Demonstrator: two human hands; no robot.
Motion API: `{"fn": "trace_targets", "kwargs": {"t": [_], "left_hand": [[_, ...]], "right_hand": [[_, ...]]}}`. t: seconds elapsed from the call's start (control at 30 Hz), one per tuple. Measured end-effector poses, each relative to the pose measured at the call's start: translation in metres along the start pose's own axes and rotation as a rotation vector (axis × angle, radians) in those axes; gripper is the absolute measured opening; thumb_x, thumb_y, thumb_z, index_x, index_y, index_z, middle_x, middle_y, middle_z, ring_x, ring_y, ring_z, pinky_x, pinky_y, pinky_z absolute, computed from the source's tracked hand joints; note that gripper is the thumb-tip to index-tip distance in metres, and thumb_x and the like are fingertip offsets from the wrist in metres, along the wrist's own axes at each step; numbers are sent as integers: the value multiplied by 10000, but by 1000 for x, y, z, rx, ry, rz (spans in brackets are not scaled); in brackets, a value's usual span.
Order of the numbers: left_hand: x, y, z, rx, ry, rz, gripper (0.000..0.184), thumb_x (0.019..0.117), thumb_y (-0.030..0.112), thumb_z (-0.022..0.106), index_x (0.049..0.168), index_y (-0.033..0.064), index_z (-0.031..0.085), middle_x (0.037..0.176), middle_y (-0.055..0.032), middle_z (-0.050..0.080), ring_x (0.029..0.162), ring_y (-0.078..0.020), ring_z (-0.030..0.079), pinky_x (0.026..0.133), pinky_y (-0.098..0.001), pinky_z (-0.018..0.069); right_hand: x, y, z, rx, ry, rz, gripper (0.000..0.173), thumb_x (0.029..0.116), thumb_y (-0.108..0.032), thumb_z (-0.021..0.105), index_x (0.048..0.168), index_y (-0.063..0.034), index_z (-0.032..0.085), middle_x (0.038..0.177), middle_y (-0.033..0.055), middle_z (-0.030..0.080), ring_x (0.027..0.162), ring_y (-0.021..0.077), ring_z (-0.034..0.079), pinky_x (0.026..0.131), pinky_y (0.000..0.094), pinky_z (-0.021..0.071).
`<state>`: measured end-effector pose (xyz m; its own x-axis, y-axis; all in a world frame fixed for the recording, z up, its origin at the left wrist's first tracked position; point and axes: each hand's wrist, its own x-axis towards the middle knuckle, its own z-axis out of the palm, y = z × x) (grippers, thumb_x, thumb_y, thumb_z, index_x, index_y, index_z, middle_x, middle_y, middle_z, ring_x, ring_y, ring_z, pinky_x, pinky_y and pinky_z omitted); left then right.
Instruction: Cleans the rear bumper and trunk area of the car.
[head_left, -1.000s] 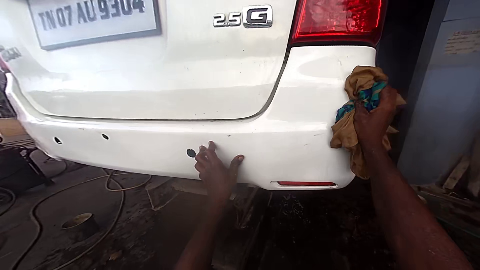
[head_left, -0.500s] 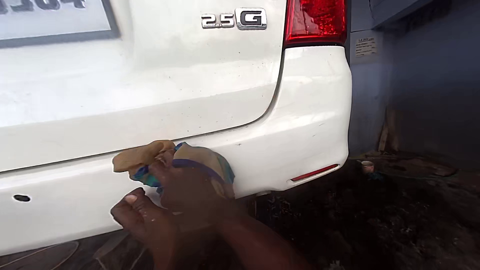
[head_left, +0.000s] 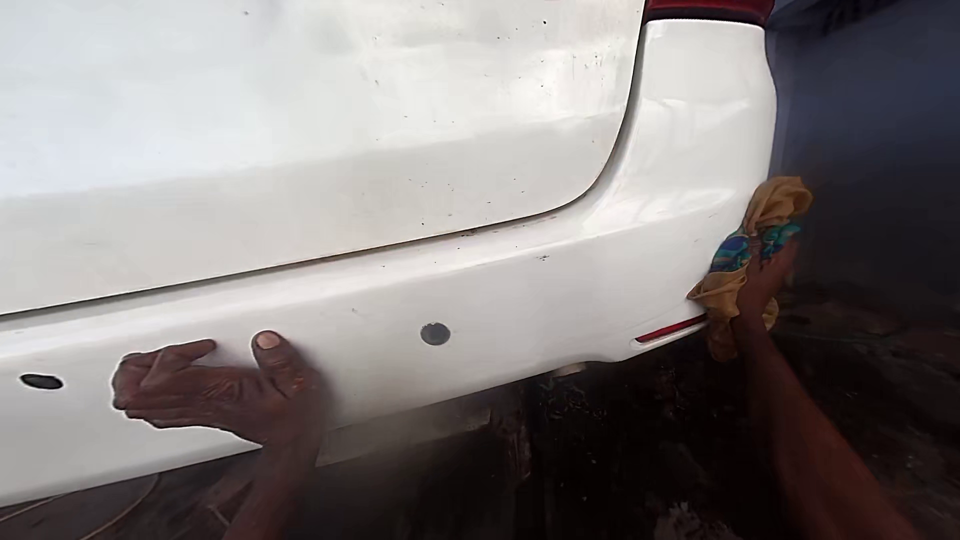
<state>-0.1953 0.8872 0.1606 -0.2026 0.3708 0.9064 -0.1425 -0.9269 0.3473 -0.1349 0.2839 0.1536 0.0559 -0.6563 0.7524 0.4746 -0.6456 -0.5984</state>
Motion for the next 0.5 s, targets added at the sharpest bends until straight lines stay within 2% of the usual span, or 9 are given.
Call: {"fn": "trace_targets", "kwargs": {"t": [0.07, 0.17, 0.27, 0.37, 0.5], "left_hand": [[-1, -1, 3, -17, 0, -1, 641, 1006, 511, 475, 1241, -81, 548, 1403, -376, 448, 1432, -514, 331, 1209, -593, 187], [-2, 3, 1, -46, -3, -22, 687, 987, 553, 471, 1241, -79, 561, 1387, -350, 493, 1429, -504, 360, 1215, -601, 206], [1, 9, -6, -45, 18, 7, 673, 965, 581, 464, 1169, -45, 606, 1317, -338, 557, 1375, -504, 426, 1168, -618, 246], [1, 13, -7, -3, 51, 39, 695, 976, 621, 419, 1155, -22, 613, 1249, -317, 599, 1332, -481, 477, 1148, -594, 273], [0, 16, -6, -14, 89, 32, 682, 972, 643, 401, 1139, 17, 615, 1224, -275, 605, 1316, -428, 487, 1141, -547, 281]], "right_hand": [[-37, -40, 7, -69, 47, -40, 674, 1024, -376, 574, 1393, 179, 472, 1429, 433, 424, 1330, 563, 419, 1114, 627, 320], [-99, -118, 19, -90, -13, -145, 635, 1004, -407, 579, 1353, 122, 545, 1457, 363, 431, 1340, 530, 405, 1094, 638, 329], [-115, -175, 33, -46, -92, -385, 518, 919, -367, 632, 1190, 72, 684, 1302, 322, 558, 1213, 506, 517, 995, 626, 424], [-65, -204, 41, -85, -193, -465, 482, 950, -351, 591, 1162, 68, 702, 1203, 308, 614, 1123, 525, 573, 886, 676, 463], [34, -237, 78, -198, -145, -525, 485, 982, -360, 564, 1203, 62, 657, 1242, 349, 573, 1147, 590, 529, 884, 763, 377]]}}
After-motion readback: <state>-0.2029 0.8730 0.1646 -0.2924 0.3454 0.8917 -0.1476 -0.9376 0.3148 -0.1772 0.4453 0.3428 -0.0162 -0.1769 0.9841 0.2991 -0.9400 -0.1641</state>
